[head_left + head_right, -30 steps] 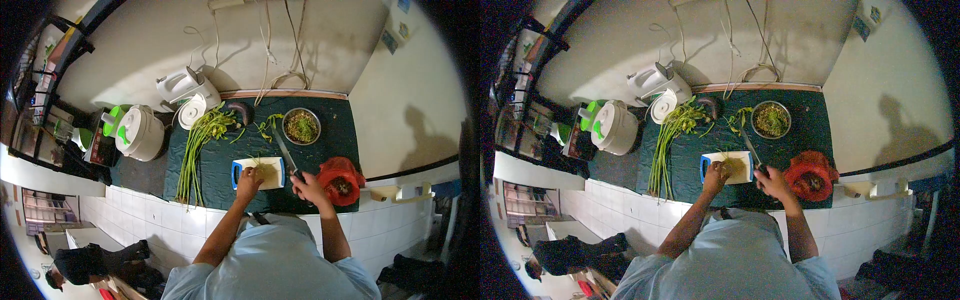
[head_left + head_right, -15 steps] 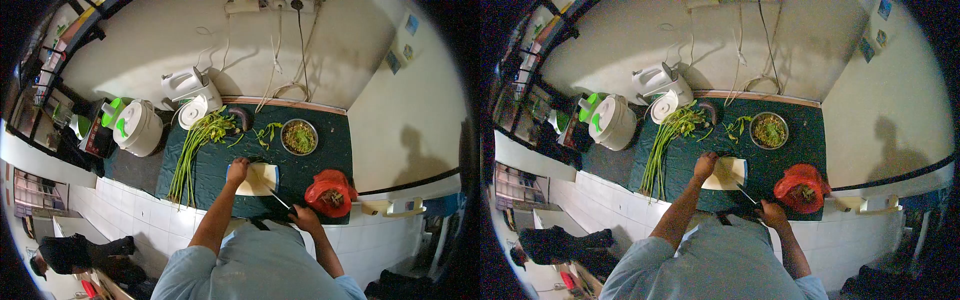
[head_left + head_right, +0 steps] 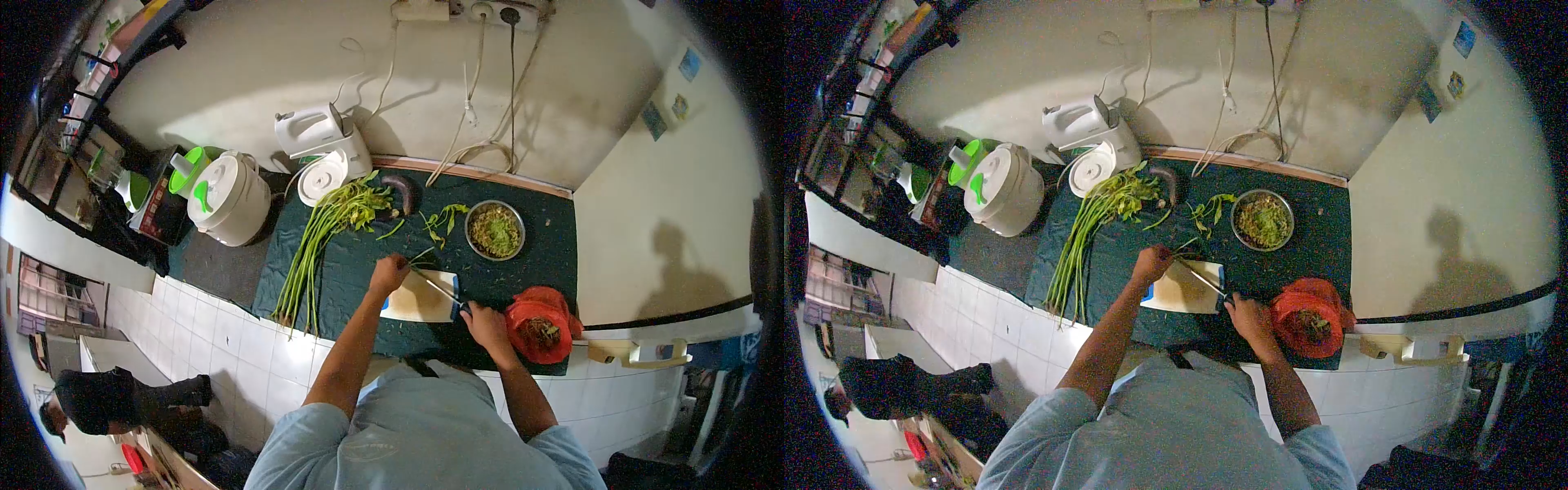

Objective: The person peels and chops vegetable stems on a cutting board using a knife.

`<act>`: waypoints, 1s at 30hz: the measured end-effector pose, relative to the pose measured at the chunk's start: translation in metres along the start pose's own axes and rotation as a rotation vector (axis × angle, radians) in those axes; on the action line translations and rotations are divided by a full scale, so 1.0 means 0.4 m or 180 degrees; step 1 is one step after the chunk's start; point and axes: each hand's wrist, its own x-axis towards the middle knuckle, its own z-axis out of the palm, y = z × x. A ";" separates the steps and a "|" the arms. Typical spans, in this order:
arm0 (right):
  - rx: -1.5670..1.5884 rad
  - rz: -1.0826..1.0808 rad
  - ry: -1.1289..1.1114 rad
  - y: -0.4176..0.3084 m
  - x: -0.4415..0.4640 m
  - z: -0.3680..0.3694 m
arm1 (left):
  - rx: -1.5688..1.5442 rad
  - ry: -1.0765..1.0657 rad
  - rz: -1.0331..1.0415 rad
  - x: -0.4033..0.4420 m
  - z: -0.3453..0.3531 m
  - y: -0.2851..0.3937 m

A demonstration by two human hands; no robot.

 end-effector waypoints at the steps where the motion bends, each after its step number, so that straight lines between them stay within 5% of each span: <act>1: -0.0006 -0.0003 -0.0010 -0.009 0.010 -0.004 | -0.0203 0.0159 -0.0044 -0.001 0.000 0.002; 10: -0.0155 0.0182 0.0185 -0.041 -0.058 -0.011 | -0.0742 0.0165 -0.0371 -0.010 -0.024 -0.011; 20: -0.0116 0.0090 -0.0507 -0.040 -0.097 0.028 | -0.0480 0.0322 -0.0540 0.016 -0.045 0.054; 30: -0.0083 0.0366 0.0380 -0.046 0.012 0.029 | -0.0518 0.0765 -0.0311 -0.058 -0.066 0.075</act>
